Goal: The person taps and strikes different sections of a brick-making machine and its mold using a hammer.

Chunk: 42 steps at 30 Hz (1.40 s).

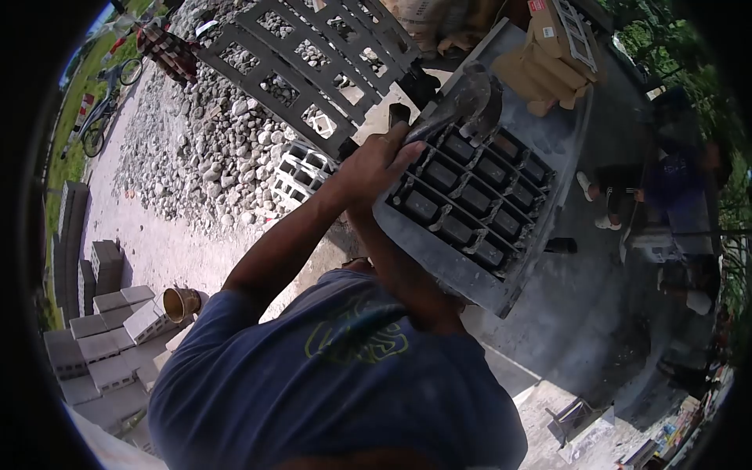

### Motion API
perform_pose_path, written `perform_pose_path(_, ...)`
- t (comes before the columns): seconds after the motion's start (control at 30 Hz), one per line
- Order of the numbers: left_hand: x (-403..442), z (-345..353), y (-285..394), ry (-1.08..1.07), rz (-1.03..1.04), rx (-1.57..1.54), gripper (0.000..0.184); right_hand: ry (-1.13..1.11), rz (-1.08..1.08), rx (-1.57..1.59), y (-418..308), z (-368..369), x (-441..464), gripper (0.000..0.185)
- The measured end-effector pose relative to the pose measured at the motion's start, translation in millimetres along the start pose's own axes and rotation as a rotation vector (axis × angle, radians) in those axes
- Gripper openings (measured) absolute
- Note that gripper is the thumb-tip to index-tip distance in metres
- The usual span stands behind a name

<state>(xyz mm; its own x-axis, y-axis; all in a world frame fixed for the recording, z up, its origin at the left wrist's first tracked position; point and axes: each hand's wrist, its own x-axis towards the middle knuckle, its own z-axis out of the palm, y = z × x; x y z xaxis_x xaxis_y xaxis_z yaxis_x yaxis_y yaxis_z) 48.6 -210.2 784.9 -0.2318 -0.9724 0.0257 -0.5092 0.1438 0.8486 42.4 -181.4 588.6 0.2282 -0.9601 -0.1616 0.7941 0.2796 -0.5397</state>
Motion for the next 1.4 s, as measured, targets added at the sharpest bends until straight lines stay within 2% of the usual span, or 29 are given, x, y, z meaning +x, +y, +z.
perform_pose_path(0.07, 3.6, 0.0, -7.1, -0.030, 0.048, 0.071, 0.049, 0.074, 0.102, 0.068, 23.9, -3.9, 10.2, 0.049)
perform_pose_path(0.13, 19.9, 12.0, -62.6, 0.115, -0.078, -0.028, 0.049, 0.121, 0.171, 0.115, 32.0, -13.8, 28.6, 0.050)
perform_pose_path(0.17, 31.4, 14.1, -97.9, 0.097, -0.254, -0.036, 0.051, 0.136, 0.191, 0.131, 31.9, -19.9, 38.5, 0.051)
perform_pose_path(0.2, 42.2, 14.1, -121.6, 0.078, -0.430, -0.043, 0.053, -0.580, 0.371, 0.500, 27.3, -29.2, 54.4, 0.051)
perform_pose_path(0.27, 53.6, 21.8, -107.7, 0.062, -0.381, 0.057, 0.056, -1.327, 0.530, 0.827, 17.4, -30.7, 64.6, 0.052)
perform_pose_path(0.3, 55.3, 19.8, -91.3, 0.088, -0.252, 0.056, 0.055, -0.622, 0.290, 0.611, 11.0, -17.4, 61.9, 0.052)
perform_pose_path(0.33, 50.8, 22.9, -77.7, 0.095, -0.146, 0.045, 0.055, -0.366, 0.192, 0.482, 3.0, -12.6, 51.3, 0.052)
perform_pose_path(0.4, 50.7, 21.3, -48.7, 0.057, -0.106, 0.050, 0.051, 0.180, 0.106, 0.093, -4.9, -16.1, 35.0, 0.053)
perform_pose_path(0.43, 50.7, 17.3, -32.2, 0.020, -0.033, 0.030, 0.049, 0.107, 0.019, -0.032, 7.9, -48.7, 60.6, 0.053)
perform_pose_path(0.5, 52.7, 16.3, -23.2, 0.032, 0.059, 0.017, 0.046, 0.049, -0.073, -0.152, 13.3, -61.6, 81.4, 0.053)
perform_pose_path(0.53, 57.5, 17.5, -29.8, 0.020, 0.061, 0.016, 0.046, 0.107, -0.055, -0.088, 8.6, -43.8, 78.9, 0.056)
perform_pose_path(0.6, 76.7, 17.9, -62.7, 0.110, -0.182, -0.083, 0.050, 0.175, -0.041, -0.015, -12.4, -17.2, 74.9, 0.058)
perform_pose_path(0.63, 98.6, 24.3, -112.3, 0.116, -0.243, 0.012, 0.052, 0.162, 0.216, 0.006, -29.4, -11.5, 74.2, 0.061)
perform_pose_path(0.67, 112.9, 32.5, -151.9, 0.119, -0.302, 0.109, 0.054, 0.221, 0.325, -0.057, -41.3, 3.7, 63.9, 0.064)
perform_pose_path(0.7, 108.6, 36.1, -145.6, 0.128, -0.307, 0.157, 0.058, 0.275, 0.438, -0.112, -53.1, 18.7, 53.9, 0.069)
perform_pose_path(0.73, 102.9, 36.9, -136.6, 0.113, -0.289, 0.170, 0.058, 0.277, 0.416, -0.095, -57.6, 28.2, 44.1, 0.069)
perform_pose_path(0.77, 96.3, 36.6, -125.4, 0.105, -0.226, 0.090, 0.058, 0.340, 0.370, -0.085, -62.0, 38.1, 36.9, 0.070)
perform_pose_path(0.83, 71.4, 47.1, -95.3, 0.075, -0.220, -0.067, 0.057, 0.162, 0.382, -0.147, -67.6, 14.1, 9.1, 0.078)
perform_pose_path(0.87, 67.2, 55.1, -97.1, 0.011, -0.197, -0.211, 0.053, 0.210, 0.339, -0.101, -70.9, 5.5, -2.9, 0.078)
perform_pose_path(0.97, 39.1, 66.9, -45.0, -0.120, -0.241, -0.635, 0.027, -0.045, 0.267, -0.271, -115.0, -15.3, -40.3, 0.073)
perform_pose_path(1.0, 29.4, 74.3, -29.0, -0.131, -0.214, -0.729, 0.023, -0.005, 0.253, -0.230, -125.5, -23.4, -57.0, 0.063)
perform_pose_path(1.1, 7.6, 92.2, -4.4, -0.268, -0.179, -0.864, 0.028, 0.050, 0.099, -0.143, -144.1, -46.4, -133.0, 0.061)
perform_pose_path(1.13, 0.3, 97.5, 3.1, -0.273, -0.176, -0.794, 0.027, 0.133, 0.020, -0.098, -139.9, -63.0, -160.2, 0.061)
perform_pose_path(1.17, -1.4, 100.6, 1.1, -0.355, -0.132, -0.769, 0.019, 0.320, -0.099, -0.149, -133.7, -78.4, -192.7, 0.060)
perform_pose_path(1.27, -11.2, 113.3, 2.7, -0.543, -0.088, -0.681, 0.020, 0.948, -0.430, -0.103, -77.5, -140.3, -291.9, 0.055)
perform_pose_path(1.3, -15.7, 119.0, 4.0, -0.595, -0.080, -0.672, 0.021, 1.145, -0.646, 0.305, -66.3, -146.0, -320.5, 0.052)
perform_pose_path(1.33, -21.0, 125.5, 5.3, -0.625, -0.086, -0.661, 0.021, 1.228, -0.937, 0.645, -63.4, -136.1, -352.9, 0.050)
perform_pose_path(1.37, -26.8, 132.8, 6.8, -0.682, -0.062, -0.670, 0.022, 1.388, -1.045, 0.633, -41.6, -151.9, -384.1, 0.050)
perform_pose_path(1.4, -32.6, 138.5, 8.5, -0.731, -0.036, -0.679, 0.023, 1.632, -0.959, 0.529, -31.1, -149.2, -412.2, 0.050)
